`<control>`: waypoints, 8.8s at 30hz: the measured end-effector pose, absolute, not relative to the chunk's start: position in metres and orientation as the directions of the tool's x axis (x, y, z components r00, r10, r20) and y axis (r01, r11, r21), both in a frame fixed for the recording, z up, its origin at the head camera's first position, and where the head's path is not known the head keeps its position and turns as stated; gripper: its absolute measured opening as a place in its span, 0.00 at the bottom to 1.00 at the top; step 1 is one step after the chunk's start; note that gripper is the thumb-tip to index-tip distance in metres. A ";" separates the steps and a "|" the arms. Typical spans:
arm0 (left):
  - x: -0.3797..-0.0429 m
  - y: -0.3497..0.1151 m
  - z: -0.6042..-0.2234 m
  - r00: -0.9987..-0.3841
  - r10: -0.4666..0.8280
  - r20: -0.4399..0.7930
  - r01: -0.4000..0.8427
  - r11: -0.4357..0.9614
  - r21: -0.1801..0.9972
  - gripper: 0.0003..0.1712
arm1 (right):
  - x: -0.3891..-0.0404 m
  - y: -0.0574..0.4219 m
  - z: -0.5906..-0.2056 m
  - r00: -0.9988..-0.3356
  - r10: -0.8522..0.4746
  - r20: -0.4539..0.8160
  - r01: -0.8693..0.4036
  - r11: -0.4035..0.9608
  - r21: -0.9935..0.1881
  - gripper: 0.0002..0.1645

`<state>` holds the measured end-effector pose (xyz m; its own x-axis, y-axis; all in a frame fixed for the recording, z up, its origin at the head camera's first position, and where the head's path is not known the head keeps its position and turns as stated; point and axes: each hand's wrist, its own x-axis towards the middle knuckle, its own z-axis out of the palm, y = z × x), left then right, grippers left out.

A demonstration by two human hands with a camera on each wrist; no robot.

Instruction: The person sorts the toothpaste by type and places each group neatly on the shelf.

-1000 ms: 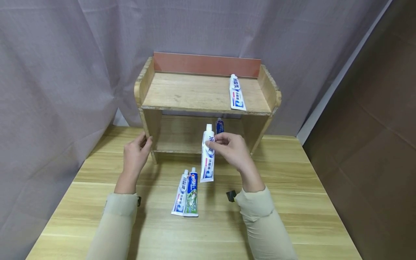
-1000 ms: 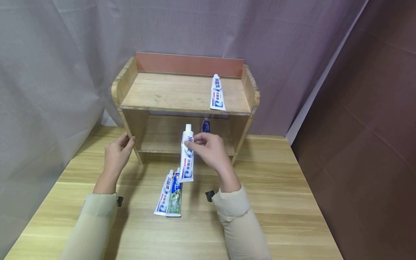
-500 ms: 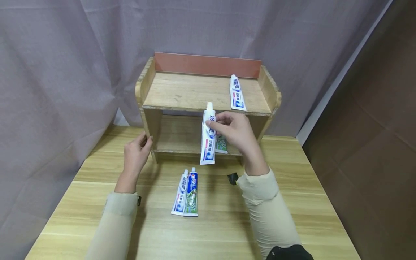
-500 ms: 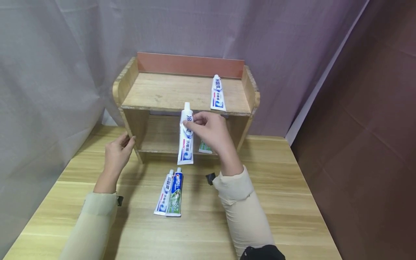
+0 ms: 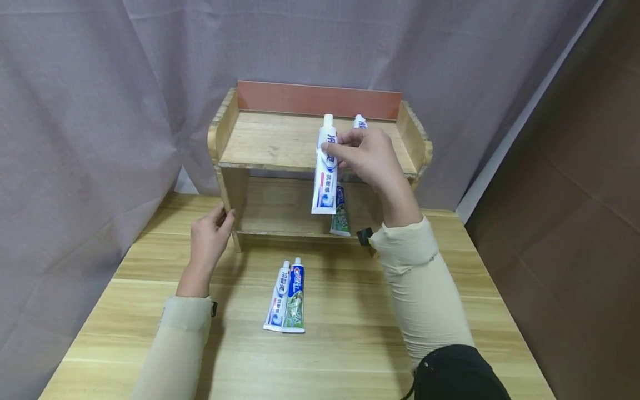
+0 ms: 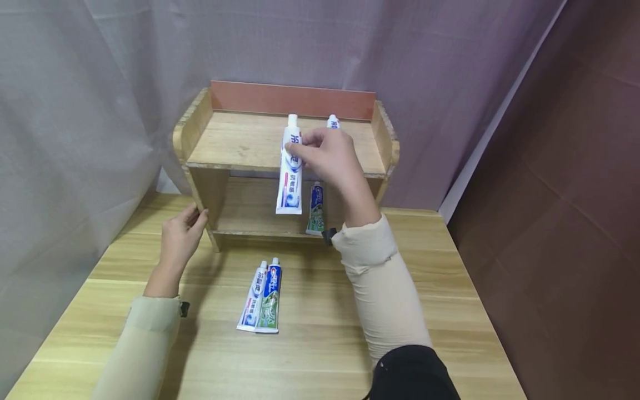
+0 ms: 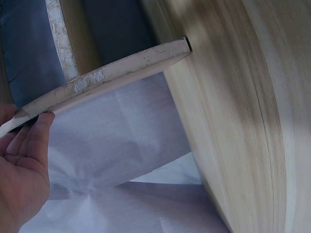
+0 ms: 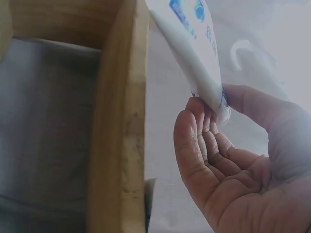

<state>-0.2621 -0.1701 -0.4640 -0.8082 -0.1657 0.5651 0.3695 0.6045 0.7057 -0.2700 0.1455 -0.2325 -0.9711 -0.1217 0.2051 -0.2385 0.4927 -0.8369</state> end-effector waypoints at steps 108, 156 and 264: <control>-0.267 -0.166 -0.466 -0.795 -0.178 0.581 0.373 0.612 0.697 0.15 | -0.377 0.124 -0.220 -0.999 0.045 0.020 0.026 0.827 -0.562 0.21; -0.270 -0.167 -0.467 -0.789 -0.184 0.586 0.372 0.617 0.694 0.15 | -0.341 0.136 -0.216 -0.986 -0.057 0.159 -0.137 0.825 -0.548 0.26; -0.266 -0.169 -0.465 -0.803 -0.183 0.567 0.358 0.611 0.706 0.17 | -0.213 0.169 -0.368 -0.978 -0.055 0.203 -0.208 0.390 -0.897 0.19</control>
